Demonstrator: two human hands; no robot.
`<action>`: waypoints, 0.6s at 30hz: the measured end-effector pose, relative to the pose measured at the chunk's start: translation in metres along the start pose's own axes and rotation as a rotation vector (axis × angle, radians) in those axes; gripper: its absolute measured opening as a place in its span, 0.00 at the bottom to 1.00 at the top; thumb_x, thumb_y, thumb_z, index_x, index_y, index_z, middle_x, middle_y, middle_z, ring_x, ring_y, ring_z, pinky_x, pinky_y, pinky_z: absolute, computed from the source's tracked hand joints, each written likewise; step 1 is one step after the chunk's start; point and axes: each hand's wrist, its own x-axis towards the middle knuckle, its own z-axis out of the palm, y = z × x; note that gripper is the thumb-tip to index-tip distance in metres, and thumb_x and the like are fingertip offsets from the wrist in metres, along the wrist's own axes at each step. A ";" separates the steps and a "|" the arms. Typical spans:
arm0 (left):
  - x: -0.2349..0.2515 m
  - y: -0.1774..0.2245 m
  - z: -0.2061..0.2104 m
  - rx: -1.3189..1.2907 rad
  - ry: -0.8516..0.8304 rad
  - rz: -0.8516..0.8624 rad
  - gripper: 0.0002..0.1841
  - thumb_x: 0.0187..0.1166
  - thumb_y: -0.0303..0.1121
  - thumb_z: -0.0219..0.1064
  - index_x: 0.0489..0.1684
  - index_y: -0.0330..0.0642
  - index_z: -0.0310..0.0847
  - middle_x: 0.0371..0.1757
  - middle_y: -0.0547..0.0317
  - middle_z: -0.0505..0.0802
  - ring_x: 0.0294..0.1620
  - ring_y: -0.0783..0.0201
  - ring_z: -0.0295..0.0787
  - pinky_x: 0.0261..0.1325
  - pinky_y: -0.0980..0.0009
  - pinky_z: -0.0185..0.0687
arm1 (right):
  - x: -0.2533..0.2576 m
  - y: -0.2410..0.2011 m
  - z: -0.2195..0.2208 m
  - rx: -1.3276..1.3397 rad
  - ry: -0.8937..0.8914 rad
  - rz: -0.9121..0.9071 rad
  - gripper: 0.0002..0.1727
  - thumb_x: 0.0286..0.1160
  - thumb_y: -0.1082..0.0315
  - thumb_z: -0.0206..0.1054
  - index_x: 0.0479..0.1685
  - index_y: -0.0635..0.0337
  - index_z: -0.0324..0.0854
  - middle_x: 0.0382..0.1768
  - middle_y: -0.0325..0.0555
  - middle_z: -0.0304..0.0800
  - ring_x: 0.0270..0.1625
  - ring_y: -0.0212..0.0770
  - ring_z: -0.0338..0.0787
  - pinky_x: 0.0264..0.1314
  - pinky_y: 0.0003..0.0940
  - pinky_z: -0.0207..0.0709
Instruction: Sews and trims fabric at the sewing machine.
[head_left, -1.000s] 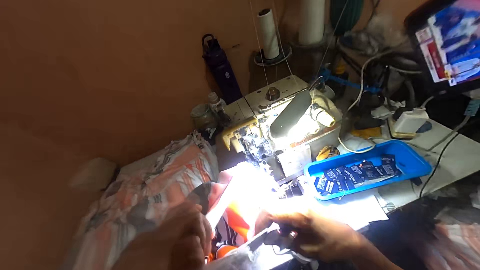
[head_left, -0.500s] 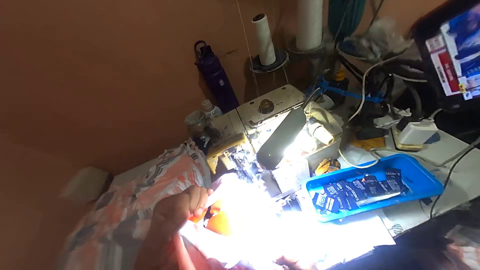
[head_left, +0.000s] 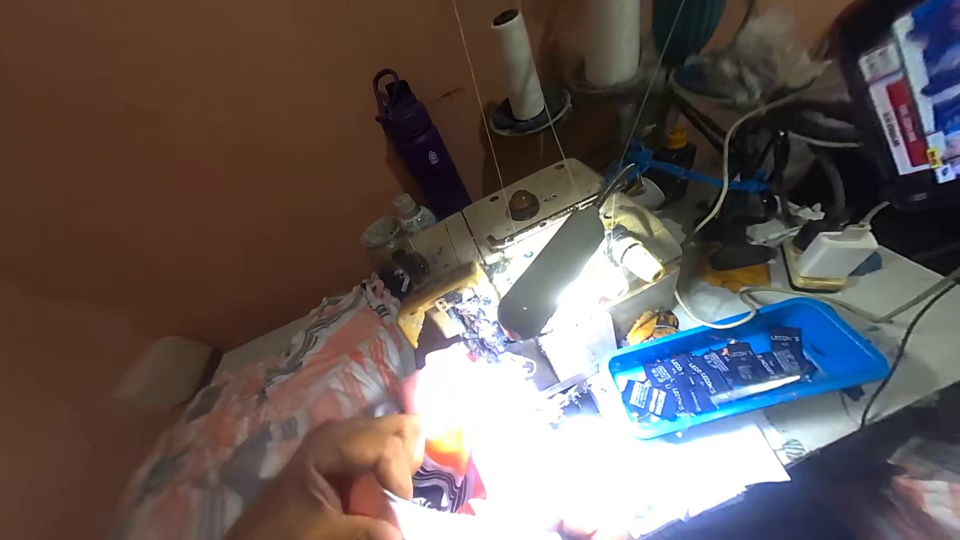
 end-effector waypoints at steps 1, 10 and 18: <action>-0.001 0.001 0.000 0.002 -0.011 0.004 0.11 0.77 0.49 0.73 0.31 0.56 0.85 0.34 0.81 0.86 0.43 0.87 0.81 0.54 0.86 0.74 | -0.001 0.001 0.001 -0.008 0.008 -0.014 0.10 0.75 0.77 0.67 0.36 0.83 0.84 0.30 0.49 0.90 0.37 0.13 0.80 0.47 0.05 0.70; 0.006 -0.011 -0.006 0.040 0.108 -0.029 0.11 0.72 0.50 0.77 0.27 0.59 0.84 0.31 0.83 0.84 0.39 0.88 0.79 0.48 0.89 0.72 | 0.014 0.018 -0.004 -0.012 0.038 -0.062 0.09 0.77 0.75 0.67 0.35 0.78 0.82 0.32 0.48 0.87 0.40 0.17 0.81 0.50 0.09 0.72; 0.026 -0.001 0.009 0.410 0.222 -0.143 0.16 0.64 0.51 0.80 0.21 0.55 0.82 0.30 0.83 0.86 0.44 0.90 0.79 0.53 0.89 0.72 | 0.050 0.034 -0.013 -0.085 -0.006 -0.175 0.09 0.77 0.71 0.68 0.35 0.70 0.83 0.34 0.49 0.89 0.43 0.22 0.85 0.52 0.14 0.75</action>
